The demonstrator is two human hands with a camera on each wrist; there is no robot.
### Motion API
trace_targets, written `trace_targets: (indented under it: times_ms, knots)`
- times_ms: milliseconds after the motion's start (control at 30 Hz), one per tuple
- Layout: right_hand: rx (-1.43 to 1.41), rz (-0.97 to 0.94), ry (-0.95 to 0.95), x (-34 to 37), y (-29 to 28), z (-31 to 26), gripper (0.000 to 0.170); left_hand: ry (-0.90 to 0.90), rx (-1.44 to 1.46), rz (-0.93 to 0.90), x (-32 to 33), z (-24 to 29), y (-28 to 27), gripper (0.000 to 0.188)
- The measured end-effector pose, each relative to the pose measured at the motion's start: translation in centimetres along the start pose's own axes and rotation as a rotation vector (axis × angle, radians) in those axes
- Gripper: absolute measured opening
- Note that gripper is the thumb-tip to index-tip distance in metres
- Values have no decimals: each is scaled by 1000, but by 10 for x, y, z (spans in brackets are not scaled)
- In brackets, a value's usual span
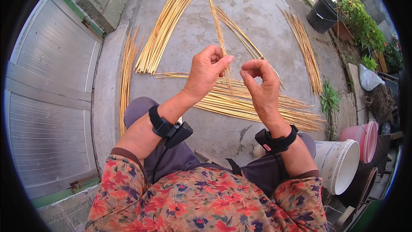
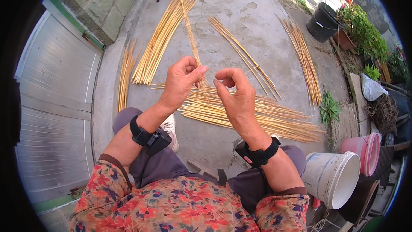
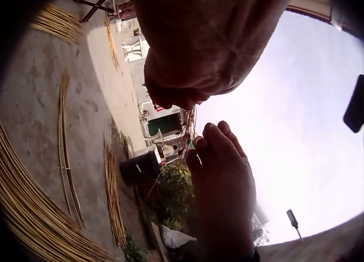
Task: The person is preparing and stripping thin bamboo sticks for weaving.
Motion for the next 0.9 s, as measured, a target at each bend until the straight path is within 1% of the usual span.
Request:
trace_targets:
  times_ms: [33, 67, 133, 167, 200, 267, 300, 533, 600, 700, 900]
  knots:
    - [-57, 22, 72, 0, -4, 6, 22, 1, 1, 2, 0, -1, -1, 18]
    - [-56, 22, 71, -2, -5, 6, 22, 16, 8, 3, 0, -1, -2, 18]
    - [-389, -195, 279, 0, 20, 24, 32, 31, 15, -2, 0, 1, 1, 19]
    - [-428, -249, 291, 3, 28, 26, 38, 48, 5, 5, 0, 3, 2, 19]
    - [-427, -247, 291, 4, 30, 27, 38, 64, -6, 14, 1, 5, 2, 20]
    - [-495, -323, 333, 10, 41, 30, 36, 64, 2, 5, 1, 5, 3, 19]
    - [-547, -301, 332, 9, 41, 31, 35, 63, 8, -3, 1, 5, 4, 19]
    - [-590, -297, 350, 7, 42, 31, 33, 105, -82, -17, 3, 11, 6, 19]
    - [-688, -323, 383, 9, 46, 33, 33, 121, -58, -11, 3, 11, 6, 19]
    - [-715, -343, 435, 9, 48, 34, 35, 124, -78, -6, 4, 12, 6, 19]
    - [-584, -301, 348, 8, 47, 30, 36, 145, -142, -9, 6, 16, 9, 18]
Point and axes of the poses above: each hand's wrist, its own x-axis away from the middle knuckle, its own y-axis out of the palm, z = x × y, the point moved 10 cm from there along -x, towards the middle knuckle, and after that the axes turned 14 degrees about x, right-handed, at the moved point
